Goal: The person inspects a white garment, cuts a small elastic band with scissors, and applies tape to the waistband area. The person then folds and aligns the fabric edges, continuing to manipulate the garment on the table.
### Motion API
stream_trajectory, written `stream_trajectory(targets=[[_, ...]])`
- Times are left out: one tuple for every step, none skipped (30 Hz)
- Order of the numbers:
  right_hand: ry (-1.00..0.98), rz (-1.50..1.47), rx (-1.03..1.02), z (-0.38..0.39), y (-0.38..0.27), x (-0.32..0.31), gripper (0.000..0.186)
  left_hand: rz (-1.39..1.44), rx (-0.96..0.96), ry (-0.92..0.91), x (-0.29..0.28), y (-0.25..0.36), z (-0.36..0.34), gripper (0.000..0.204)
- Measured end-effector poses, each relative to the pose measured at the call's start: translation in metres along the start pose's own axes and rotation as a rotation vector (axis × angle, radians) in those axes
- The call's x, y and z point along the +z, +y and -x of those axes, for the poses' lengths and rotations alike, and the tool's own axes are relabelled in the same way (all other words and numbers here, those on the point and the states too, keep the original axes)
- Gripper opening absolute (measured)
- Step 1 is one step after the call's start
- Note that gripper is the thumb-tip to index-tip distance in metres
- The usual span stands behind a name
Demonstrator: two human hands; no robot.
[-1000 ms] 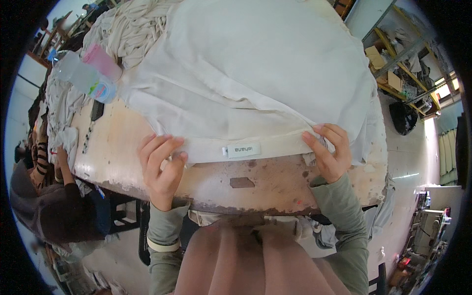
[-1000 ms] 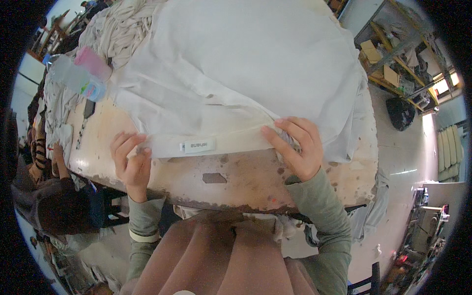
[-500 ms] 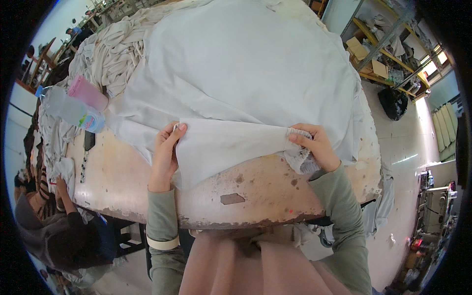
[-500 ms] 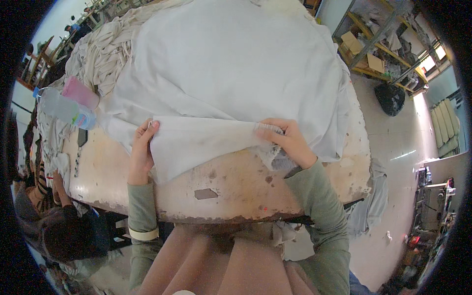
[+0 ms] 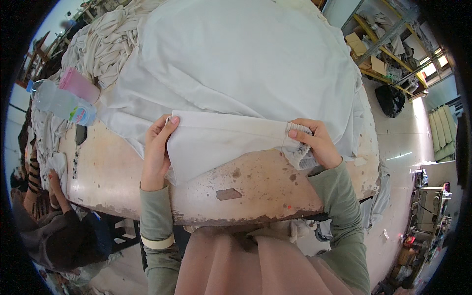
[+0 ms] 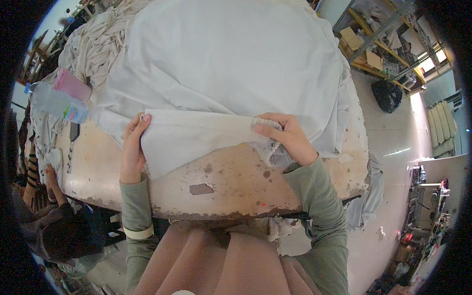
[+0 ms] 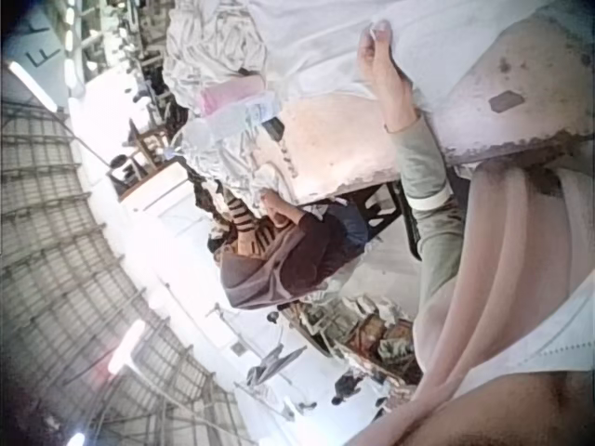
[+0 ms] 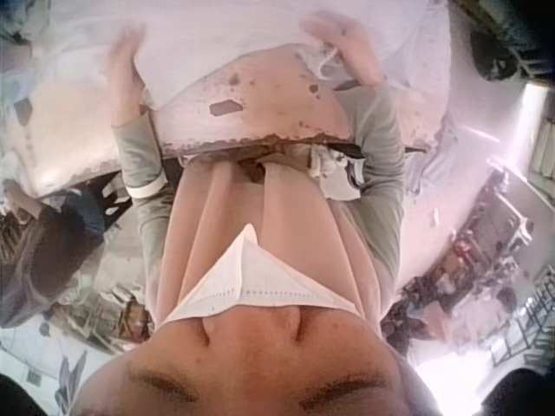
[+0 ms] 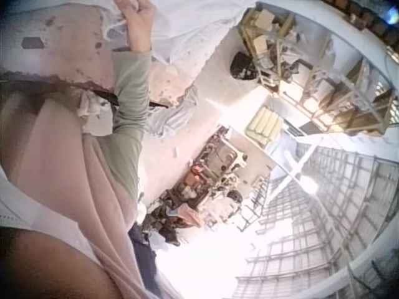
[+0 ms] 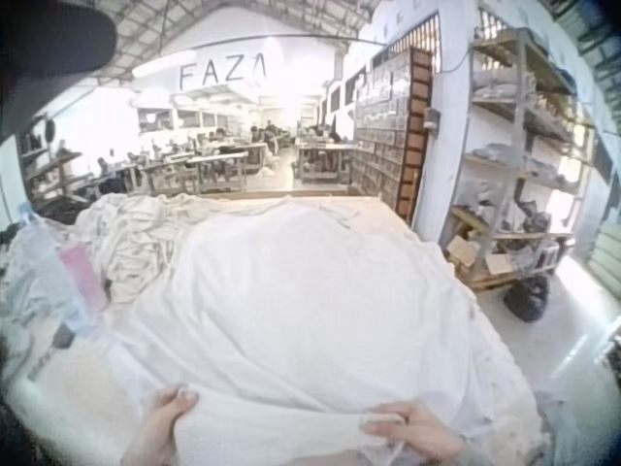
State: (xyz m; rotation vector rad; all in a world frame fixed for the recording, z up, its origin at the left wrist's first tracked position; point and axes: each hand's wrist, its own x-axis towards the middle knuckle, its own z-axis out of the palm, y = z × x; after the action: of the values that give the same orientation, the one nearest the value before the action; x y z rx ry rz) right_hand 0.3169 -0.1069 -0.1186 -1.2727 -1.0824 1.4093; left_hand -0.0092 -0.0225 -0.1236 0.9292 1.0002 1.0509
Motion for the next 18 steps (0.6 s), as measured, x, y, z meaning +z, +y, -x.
stream_trajectory(targets=[[-0.008,0.006,0.006,0.0,-0.001,0.0,0.026,0.006,0.003,0.002,0.0,0.0,0.0,0.02],[-0.008,0.012,0.01,0.0,-0.001,0.0,0.027,0.007,0.001,0.014,0.001,0.0,0.0,0.019],[-0.012,0.019,0.019,0.0,-0.001,-0.001,0.028,0.01,-0.002,0.025,0.001,-0.001,0.0,0.019],[-0.019,0.019,0.023,0.0,-0.001,-0.001,0.028,0.008,-0.001,0.01,0.001,-0.001,0.0,0.018],[-0.03,0.021,0.032,0.0,0.0,-0.002,0.028,0.007,-0.001,-0.005,0.0,-0.001,0.0,0.018],[-0.041,0.022,0.042,0.0,0.001,-0.003,0.028,0.006,-0.001,-0.02,-0.001,-0.001,-0.001,0.017],[-0.034,0.137,-0.011,-0.001,0.002,-0.004,0.027,0.016,-0.005,0.016,-0.001,-0.001,-0.001,0.017],[-0.028,0.251,-0.065,-0.002,0.004,-0.005,0.026,0.025,-0.009,0.053,-0.002,0.0,-0.002,0.017],[-0.031,0.359,-0.134,-0.003,0.005,-0.005,0.025,0.035,-0.012,0.09,-0.003,0.0,-0.003,0.016],[0.007,0.417,-0.152,-0.005,0.006,-0.007,0.025,0.041,-0.018,0.143,-0.005,0.001,-0.003,0.016],[0.034,0.467,-0.184,-0.006,0.006,-0.008,0.025,0.046,-0.023,0.196,-0.006,0.002,-0.004,0.016],[0.081,0.535,-0.175,-0.006,0.005,-0.01,0.025,0.052,-0.03,0.25,-0.008,0.003,-0.006,0.016],[0.101,0.596,-0.222,-0.006,0.004,-0.012,0.024,0.064,-0.027,0.2,-0.011,0.004,-0.007,0.016],[0.142,0.675,-0.229,-0.005,0.003,-0.015,0.023,0.076,-0.023,0.149,-0.014,0.005,-0.008,0.017],[0.182,0.755,-0.236,-0.004,0.001,-0.018,0.022,0.071,-0.033,0.15,-0.018,0.006,-0.01,0.017],[0.171,0.771,-0.133,-0.003,-0.001,-0.021,0.021,0.064,-0.015,0.105,-0.021,0.005,-0.01,0.018],[0.16,0.785,-0.029,-0.002,-0.002,-0.024,0.02,0.04,-0.011,0.112,-0.024,0.004,-0.011,0.018],[0.129,0.782,0.021,-0.001,-0.003,-0.026,0.019,0.023,0.01,0.072,-0.028,0.002,-0.012,0.019]])
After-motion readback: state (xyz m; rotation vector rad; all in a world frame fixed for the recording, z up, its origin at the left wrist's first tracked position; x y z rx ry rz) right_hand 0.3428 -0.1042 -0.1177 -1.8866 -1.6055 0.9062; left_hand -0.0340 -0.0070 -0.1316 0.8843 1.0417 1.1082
